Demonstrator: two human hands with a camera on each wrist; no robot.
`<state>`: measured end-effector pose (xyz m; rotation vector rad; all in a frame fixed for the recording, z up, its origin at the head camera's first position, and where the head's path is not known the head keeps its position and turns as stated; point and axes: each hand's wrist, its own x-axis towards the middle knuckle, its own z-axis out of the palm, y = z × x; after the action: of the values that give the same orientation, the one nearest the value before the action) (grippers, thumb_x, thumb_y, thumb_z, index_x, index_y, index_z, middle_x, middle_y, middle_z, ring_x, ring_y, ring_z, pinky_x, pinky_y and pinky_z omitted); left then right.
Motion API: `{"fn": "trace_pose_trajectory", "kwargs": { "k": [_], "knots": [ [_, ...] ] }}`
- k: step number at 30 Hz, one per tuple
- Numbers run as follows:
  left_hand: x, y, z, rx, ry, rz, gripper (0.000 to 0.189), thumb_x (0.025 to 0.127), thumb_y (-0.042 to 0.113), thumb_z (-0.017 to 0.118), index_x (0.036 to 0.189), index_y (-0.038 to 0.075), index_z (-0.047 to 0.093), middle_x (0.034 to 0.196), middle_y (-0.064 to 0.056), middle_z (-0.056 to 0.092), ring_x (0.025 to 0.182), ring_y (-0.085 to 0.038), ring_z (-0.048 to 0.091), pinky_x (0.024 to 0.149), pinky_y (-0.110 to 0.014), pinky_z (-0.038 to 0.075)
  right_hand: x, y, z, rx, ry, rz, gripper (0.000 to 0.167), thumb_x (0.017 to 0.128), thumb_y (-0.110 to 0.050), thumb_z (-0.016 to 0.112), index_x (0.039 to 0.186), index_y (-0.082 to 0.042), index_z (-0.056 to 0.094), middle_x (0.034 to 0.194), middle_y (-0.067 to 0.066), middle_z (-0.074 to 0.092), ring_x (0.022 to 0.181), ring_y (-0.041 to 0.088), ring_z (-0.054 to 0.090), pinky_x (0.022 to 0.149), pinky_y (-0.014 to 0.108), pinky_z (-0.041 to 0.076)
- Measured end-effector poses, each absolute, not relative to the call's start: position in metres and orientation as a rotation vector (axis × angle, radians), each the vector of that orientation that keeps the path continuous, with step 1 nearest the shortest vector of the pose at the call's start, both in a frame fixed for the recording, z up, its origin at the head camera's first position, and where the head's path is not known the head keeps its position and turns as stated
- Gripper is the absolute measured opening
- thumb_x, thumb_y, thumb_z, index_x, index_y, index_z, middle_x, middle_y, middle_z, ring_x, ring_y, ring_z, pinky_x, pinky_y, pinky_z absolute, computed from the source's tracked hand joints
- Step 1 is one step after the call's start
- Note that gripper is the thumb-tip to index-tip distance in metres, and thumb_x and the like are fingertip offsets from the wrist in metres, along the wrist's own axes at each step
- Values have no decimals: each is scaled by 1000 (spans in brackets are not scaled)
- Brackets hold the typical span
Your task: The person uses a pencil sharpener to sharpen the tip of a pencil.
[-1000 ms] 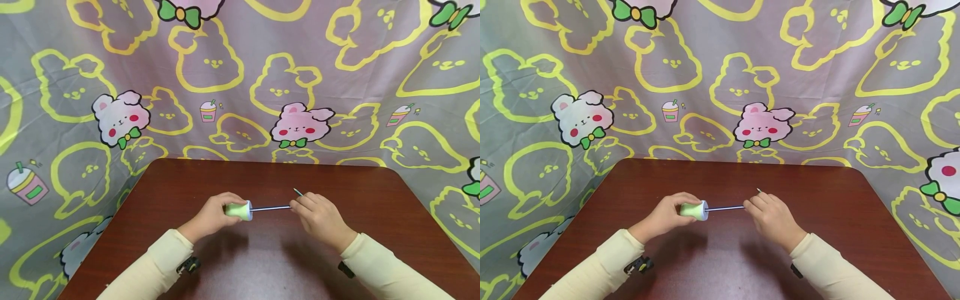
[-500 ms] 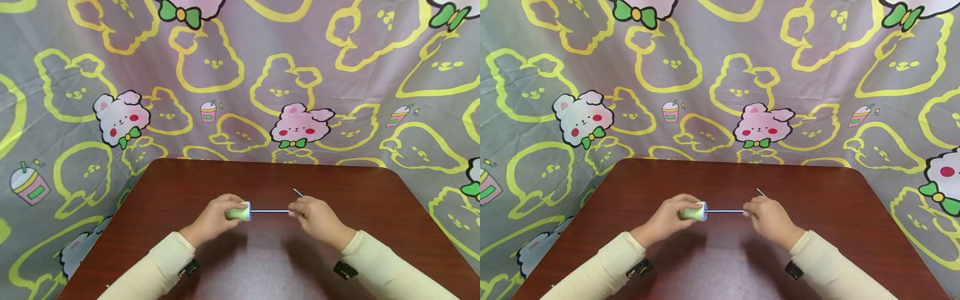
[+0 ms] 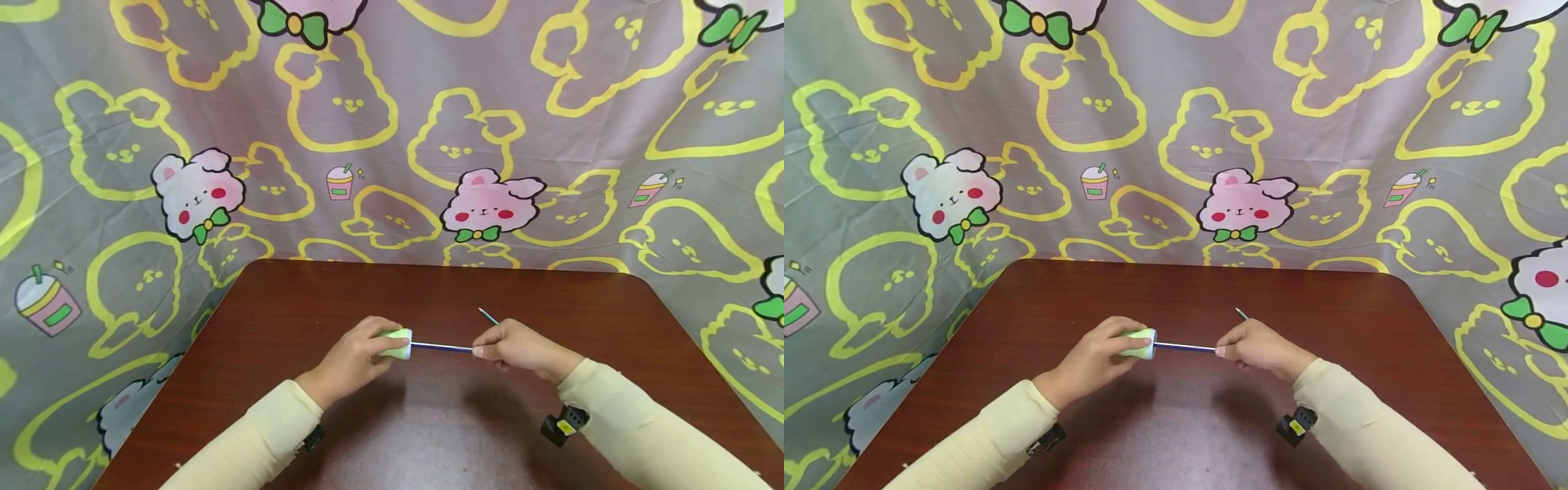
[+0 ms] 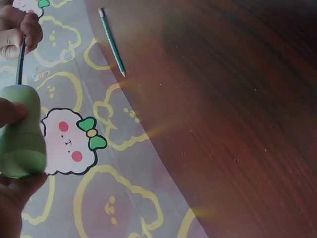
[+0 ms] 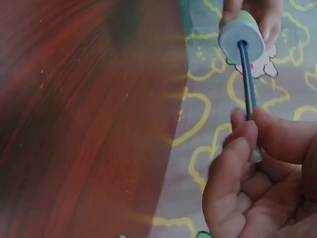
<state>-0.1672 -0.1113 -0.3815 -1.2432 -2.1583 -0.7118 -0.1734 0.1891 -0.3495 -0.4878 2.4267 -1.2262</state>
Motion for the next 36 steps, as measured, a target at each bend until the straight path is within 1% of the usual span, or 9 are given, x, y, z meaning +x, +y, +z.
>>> {"fn": "trace_pose_trajectory", "kwargs": {
  "k": [7,9,13,16,20,27,30,33,36],
  "knots": [
    [-166,-113,-377,-1030,-2396,-1047,35,71,-4,79,104,4,74,108,-9,65,100,-24,62,79,-27,53,-166,189,-356,-1004,3046,-817,32,84,-19,75,113,-7,70,103,4,70,90,21,65,75,41,53],
    [-166,-114,-375,-974,-2455,-1164,35,73,-3,79,106,4,74,108,-8,65,100,-25,62,78,-26,54,-166,190,-360,-1288,3237,-685,36,80,-19,78,113,-7,70,101,4,70,92,21,65,75,40,54],
    [-167,-116,-373,-901,-2523,-1333,35,73,-2,79,107,4,73,109,-7,67,101,-24,63,80,-26,52,-169,190,-366,-1836,3390,-509,23,96,-22,61,102,-4,72,85,3,68,75,19,61,64,35,51],
    [-168,-117,-371,-880,-2558,-1419,36,72,-1,79,107,4,73,108,-8,68,100,-23,62,81,-26,50,-172,188,-371,-2034,3410,-455,38,104,-24,41,96,-3,72,79,2,65,69,19,57,58,34,48],
    [-169,-117,-371,-865,-2612,-1487,38,72,0,79,109,2,72,109,-10,68,97,-20,61,79,-26,49,-172,185,-376,-2141,3430,-432,34,103,-17,42,91,-3,71,75,1,62,63,19,52,52,32,45],
    [-167,-116,-372,-932,-2573,-1389,35,72,-4,78,107,2,73,107,-10,68,100,-23,63,81,-25,50,-167,182,-377,-2002,3414,-517,40,104,-19,39,85,-3,70,71,0,61,61,15,50,52,27,44],
    [-166,-115,-373,-962,-2551,-1309,35,73,-4,77,107,2,73,109,-9,67,99,-24,63,78,-24,52,-162,180,-375,-1833,3401,-588,25,98,-15,55,83,-4,72,70,-2,62,61,12,53,52,26,46],
    [-164,-113,-372,-1006,-2516,-1201,34,74,-3,78,108,2,73,109,-8,66,100,-24,63,77,-24,53,-158,180,-370,-1524,3285,-673,6,86,-9,70,86,-5,74,75,-3,68,66,10,60,58,28,51],
    [-163,-112,-374,-1072,-2461,-1060,33,74,-3,78,106,5,75,109,-7,65,101,-23,61,78,-25,53,-157,182,-361,-1085,2965,-893,9,85,-8,70,91,-4,75,79,-1,70,69,8,62,61,27,51]
  ]
}}
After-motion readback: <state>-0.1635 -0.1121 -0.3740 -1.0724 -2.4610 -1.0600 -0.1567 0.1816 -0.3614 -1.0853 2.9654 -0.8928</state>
